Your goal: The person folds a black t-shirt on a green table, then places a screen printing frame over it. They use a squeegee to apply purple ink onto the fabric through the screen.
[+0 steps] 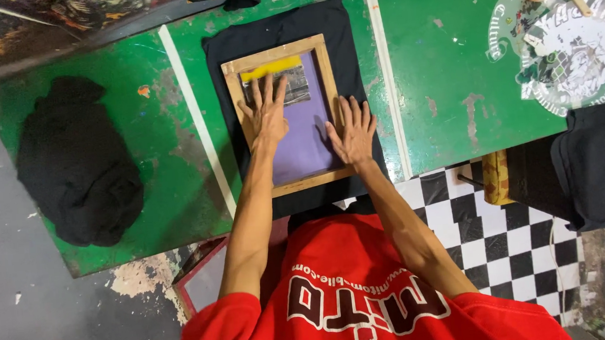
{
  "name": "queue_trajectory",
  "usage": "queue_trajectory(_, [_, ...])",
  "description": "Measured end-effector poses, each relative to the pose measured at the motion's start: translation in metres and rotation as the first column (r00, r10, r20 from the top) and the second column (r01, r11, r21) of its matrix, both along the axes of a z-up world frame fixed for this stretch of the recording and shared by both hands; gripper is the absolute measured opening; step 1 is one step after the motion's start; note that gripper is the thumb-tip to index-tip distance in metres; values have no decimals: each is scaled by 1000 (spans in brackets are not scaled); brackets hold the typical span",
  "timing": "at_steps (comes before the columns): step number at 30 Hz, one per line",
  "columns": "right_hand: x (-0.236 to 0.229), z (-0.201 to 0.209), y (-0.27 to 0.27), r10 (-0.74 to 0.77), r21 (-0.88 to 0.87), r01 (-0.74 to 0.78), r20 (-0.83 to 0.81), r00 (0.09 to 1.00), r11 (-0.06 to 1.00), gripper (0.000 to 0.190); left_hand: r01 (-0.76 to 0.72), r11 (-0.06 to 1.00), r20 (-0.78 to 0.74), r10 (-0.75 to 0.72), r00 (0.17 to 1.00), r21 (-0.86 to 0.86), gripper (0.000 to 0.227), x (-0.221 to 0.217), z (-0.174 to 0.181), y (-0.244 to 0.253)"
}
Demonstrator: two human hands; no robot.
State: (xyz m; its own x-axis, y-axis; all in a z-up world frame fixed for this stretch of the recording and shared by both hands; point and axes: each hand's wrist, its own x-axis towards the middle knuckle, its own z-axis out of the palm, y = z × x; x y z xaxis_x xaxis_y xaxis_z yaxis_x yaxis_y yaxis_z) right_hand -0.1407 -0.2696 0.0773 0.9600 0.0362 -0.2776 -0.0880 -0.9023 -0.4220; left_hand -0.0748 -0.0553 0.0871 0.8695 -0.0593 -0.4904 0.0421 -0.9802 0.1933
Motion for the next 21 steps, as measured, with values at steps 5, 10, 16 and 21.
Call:
queue_trajectory(5, [-3,-26,2,12,-43,-10,37,999,999,59,-27,992,3,27,1000,124,104,7,-31,-23])
queue_trajectory(10, [-4,-51,1,21,-95,-4,179,984,995,51,-7,996,120,-5,993,94,106,8,-55,-16])
queue_trajectory(16, [-8,-59,0,66,-188,-12,281,958,982,49,158,982,549,-188,814,102,95,7,-69,1])
queue_trajectory(21, [-2,-68,2,38,-207,40,359,933,978,47,159,976,409,-206,889,147,97,16,-86,0])
